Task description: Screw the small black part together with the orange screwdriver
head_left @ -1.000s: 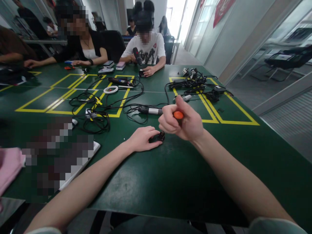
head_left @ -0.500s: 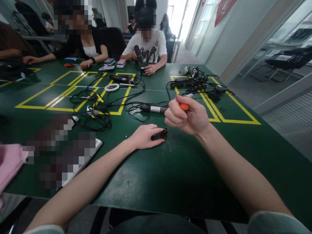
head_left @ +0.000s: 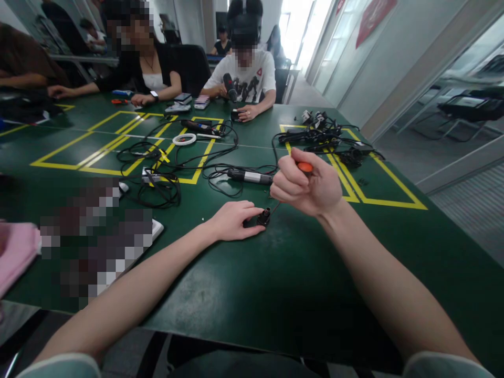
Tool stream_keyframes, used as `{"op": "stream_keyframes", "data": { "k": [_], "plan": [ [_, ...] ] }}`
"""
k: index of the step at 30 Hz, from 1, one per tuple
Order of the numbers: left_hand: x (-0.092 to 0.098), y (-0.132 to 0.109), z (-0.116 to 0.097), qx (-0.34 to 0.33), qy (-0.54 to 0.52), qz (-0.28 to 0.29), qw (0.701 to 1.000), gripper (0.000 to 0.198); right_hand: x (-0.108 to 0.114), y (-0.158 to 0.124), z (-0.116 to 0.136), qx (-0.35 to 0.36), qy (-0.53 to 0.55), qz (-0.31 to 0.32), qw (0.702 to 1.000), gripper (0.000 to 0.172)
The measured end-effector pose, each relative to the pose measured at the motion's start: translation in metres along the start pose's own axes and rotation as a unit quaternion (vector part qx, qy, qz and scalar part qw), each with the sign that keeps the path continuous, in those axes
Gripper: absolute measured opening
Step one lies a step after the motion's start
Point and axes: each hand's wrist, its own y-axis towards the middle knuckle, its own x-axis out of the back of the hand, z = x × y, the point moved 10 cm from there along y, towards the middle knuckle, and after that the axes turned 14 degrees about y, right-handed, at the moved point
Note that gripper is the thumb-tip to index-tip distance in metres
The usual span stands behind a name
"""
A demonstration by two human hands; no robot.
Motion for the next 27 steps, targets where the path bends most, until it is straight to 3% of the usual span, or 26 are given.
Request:
{"op": "stream_keyframes", "data": {
  "k": [5, 12, 17, 27],
  "plan": [
    [0.002, -0.002, 0.004, 0.001, -0.028, 0.017, 0.999, 0.028, -0.001, 0.002, 0.001, 0.019, 0.011, 0.010, 1.000, 0.071],
    [0.000, -0.003, 0.009, 0.004, -0.044, 0.021, 0.999, 0.033, 0.005, 0.004, 0.004, 0.052, -0.003, -0.028, 0.998, 0.044],
    [-0.001, -0.002, 0.011, 0.022, -0.064, 0.034, 0.997, 0.032, 0.010, 0.005, 0.005, 0.065, -0.009, -0.058, 0.996, 0.046],
    [-0.008, 0.000, 0.018, 0.098, -0.093, 0.034, 0.990, 0.027, -0.001, 0.012, 0.004, 0.110, -0.052, -0.051, 0.991, 0.052]
  ]
}}
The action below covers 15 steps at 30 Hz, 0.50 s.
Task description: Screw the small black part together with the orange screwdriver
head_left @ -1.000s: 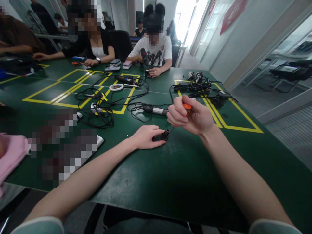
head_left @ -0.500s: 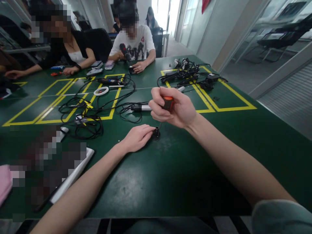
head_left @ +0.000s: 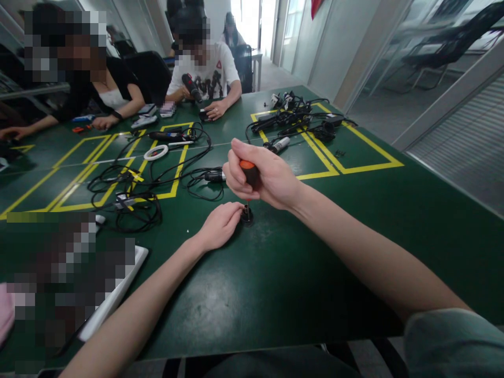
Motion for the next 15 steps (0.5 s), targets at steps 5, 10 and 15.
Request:
{"op": "stream_keyframes", "data": {
  "k": [5, 10, 15],
  "plan": [
    [-0.003, 0.003, 0.003, 0.037, -0.029, 0.001, 0.999, 0.029, 0.001, 0.000, -0.004, -0.021, -0.003, -0.010, 1.000, 0.063],
    [-0.003, 0.004, 0.005, 0.054, -0.049, -0.010, 0.997, 0.030, -0.004, -0.004, -0.002, -0.028, 0.014, -0.002, 1.000, 0.038],
    [-0.002, 0.005, 0.005, 0.058, -0.060, -0.022, 0.996, 0.034, -0.010, -0.005, -0.005, -0.026, 0.019, 0.033, 0.999, 0.035]
  ]
}}
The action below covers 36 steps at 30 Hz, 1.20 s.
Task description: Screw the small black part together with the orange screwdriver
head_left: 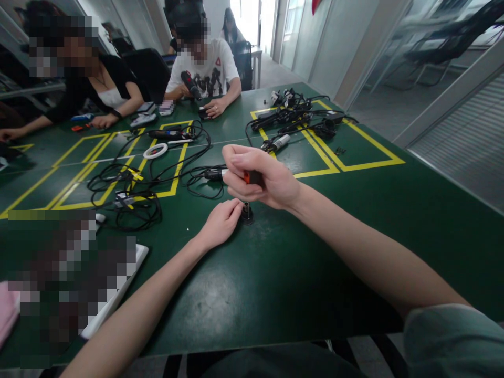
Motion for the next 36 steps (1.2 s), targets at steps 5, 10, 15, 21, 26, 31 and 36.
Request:
{"op": "stream_keyframes", "data": {
  "k": [5, 10, 15, 21, 26, 31, 36],
  "plan": [
    [-0.002, 0.001, 0.001, 0.007, -0.003, -0.001, 1.000, 0.037, 0.001, 0.001, 0.004, 0.019, -0.022, -0.002, 1.000, 0.044],
    [-0.003, 0.001, 0.003, 0.012, -0.015, 0.021, 1.000, 0.037, 0.003, 0.000, 0.005, 0.000, -0.024, -0.015, 1.000, 0.057],
    [-0.004, -0.001, 0.001, -0.009, -0.041, 0.066, 0.997, 0.032, 0.013, 0.000, 0.002, -0.017, -0.009, -0.044, 0.999, 0.061],
    [-0.003, 0.000, 0.000, 0.002, 0.003, 0.042, 0.999, 0.030, 0.014, 0.000, 0.000, -0.020, 0.001, -0.038, 0.999, 0.062],
    [-0.006, 0.003, -0.001, 0.007, 0.000, 0.033, 0.999, 0.035, 0.001, 0.000, -0.002, -0.022, -0.009, -0.004, 1.000, 0.054],
    [-0.004, 0.003, 0.003, 0.019, -0.028, 0.041, 0.999, 0.035, 0.002, -0.001, 0.001, 0.002, -0.022, -0.015, 1.000, 0.040],
    [-0.003, 0.000, 0.000, -0.007, -0.059, 0.075, 0.995, 0.032, 0.011, -0.001, 0.008, 0.014, -0.045, -0.022, 0.999, 0.049]
  ]
}}
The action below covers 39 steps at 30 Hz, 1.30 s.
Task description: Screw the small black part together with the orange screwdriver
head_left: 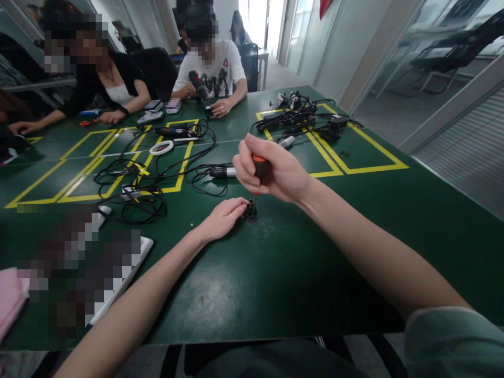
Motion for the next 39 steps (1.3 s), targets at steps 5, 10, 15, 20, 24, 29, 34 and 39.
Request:
{"op": "stream_keyframes", "data": {
  "k": [5, 10, 15, 20, 24, 29, 34, 39],
  "plan": [
    [-0.001, 0.001, -0.001, -0.009, 0.045, -0.019, 0.999, 0.030, -0.001, 0.002, -0.003, -0.020, 0.035, -0.003, 0.999, 0.064],
    [-0.001, 0.003, -0.001, -0.001, 0.084, -0.041, 0.996, 0.031, -0.008, 0.001, -0.008, -0.041, 0.028, 0.015, 0.999, 0.064],
    [-0.001, 0.003, 0.000, 0.009, 0.066, -0.045, 0.997, 0.032, -0.007, -0.003, -0.005, -0.015, 0.030, 0.004, 0.999, 0.032],
    [-0.001, 0.002, 0.002, 0.006, 0.036, -0.022, 0.999, 0.034, -0.002, -0.002, -0.004, -0.003, 0.007, -0.006, 1.000, 0.030],
    [-0.002, 0.001, -0.001, -0.013, 0.034, -0.002, 0.999, 0.030, -0.003, -0.001, -0.007, -0.023, -0.003, -0.001, 1.000, 0.044],
    [-0.001, 0.001, -0.003, -0.011, 0.071, -0.030, 0.997, 0.031, -0.009, -0.001, -0.010, -0.038, 0.026, 0.004, 0.999, 0.051],
    [-0.002, 0.003, -0.003, -0.003, 0.079, -0.035, 0.996, 0.032, -0.008, -0.003, -0.007, -0.018, 0.039, -0.002, 0.999, 0.025],
    [0.000, 0.002, -0.001, 0.007, 0.051, -0.032, 0.998, 0.033, -0.004, -0.002, -0.003, -0.013, 0.019, 0.004, 1.000, 0.032]
  ]
}}
